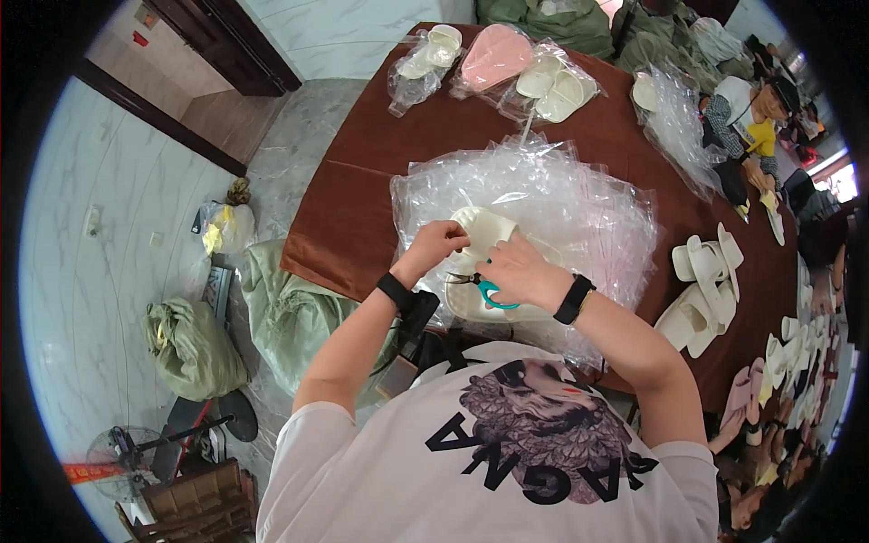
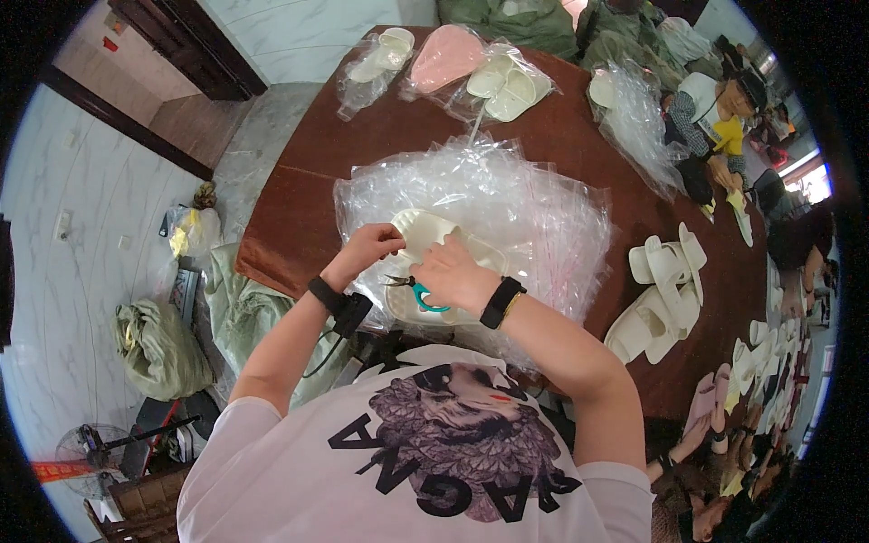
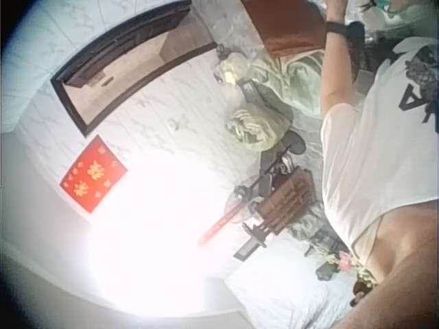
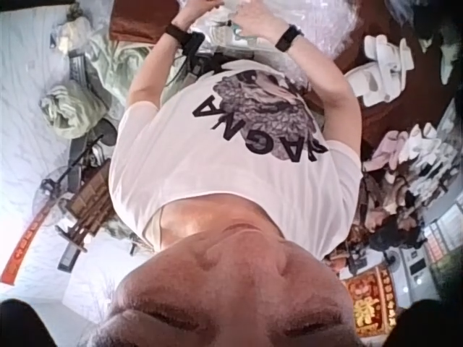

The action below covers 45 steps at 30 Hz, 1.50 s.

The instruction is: The recorder is trimming threads from white slippers and packing them into plastic bags at a work table.

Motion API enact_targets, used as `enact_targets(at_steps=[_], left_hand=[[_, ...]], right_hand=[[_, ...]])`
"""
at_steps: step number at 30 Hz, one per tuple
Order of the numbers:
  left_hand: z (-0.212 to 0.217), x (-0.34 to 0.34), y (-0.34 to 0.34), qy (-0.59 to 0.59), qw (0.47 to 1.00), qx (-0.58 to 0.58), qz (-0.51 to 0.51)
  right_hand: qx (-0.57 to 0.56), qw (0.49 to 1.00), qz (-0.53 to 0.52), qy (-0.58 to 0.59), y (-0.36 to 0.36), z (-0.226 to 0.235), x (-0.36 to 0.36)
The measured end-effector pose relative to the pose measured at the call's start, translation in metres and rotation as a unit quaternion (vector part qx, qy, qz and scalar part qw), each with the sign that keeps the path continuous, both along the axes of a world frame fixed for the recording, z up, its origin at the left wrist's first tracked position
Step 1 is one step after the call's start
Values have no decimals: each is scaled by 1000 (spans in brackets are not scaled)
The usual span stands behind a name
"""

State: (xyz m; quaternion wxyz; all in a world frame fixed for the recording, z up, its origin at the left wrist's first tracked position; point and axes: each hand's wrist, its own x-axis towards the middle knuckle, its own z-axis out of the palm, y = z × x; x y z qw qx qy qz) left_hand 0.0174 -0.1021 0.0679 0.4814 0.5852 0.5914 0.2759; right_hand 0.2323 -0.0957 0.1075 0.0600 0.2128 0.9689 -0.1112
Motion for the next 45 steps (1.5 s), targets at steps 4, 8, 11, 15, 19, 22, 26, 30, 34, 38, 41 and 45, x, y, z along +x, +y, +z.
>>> enact_targets(at_steps=[4, 8, 11, 15, 19, 22, 26, 30, 34, 38, 41, 45], left_hand=[[4, -3, 5, -54, 996, -64, 30], [-15, -18, 4, 20, 998, -16, 55], [-30, -15, 0, 200, 977, 28, 71], [-38, -11, 5, 140, 989, -52, 7], [-40, -10, 9, 143, 989, -19, -16], [-41, -13, 8, 140, 990, -21, -12], [-35, -14, 9, 99, 994, -46, 0], [-4, -23, 3, 36, 992, -113, 31], [22, -67, 1, -164, 957, -232, 55], [70, -80, 5, -207, 953, -210, 67], [90, -85, 19, -156, 974, -164, 17], [80, -88, 43, -102, 985, -133, -49]], right_hand=[[-102, 990, -11, -97, 6, 9, -5], [-30, 998, -23, 40, -1, 3, 21], [68, 991, -41, 105, 1, -9, 30], [9, 998, -56, 15, 5, -3, 19], [9, 999, -40, -20, 10, -3, 2], [40, 999, -6, 23, 11, -4, -4], [54, 992, 9, 113, 12, -14, 0], [-24, 991, -58, 118, 10, 5, 19], [-74, 962, -233, 122, 8, 22, 73], [-32, 860, -471, 192, -5, -2, 142], [63, 763, -605, 218, -22, -48, 201], [93, 691, -701, 150, -34, -99, 266]])
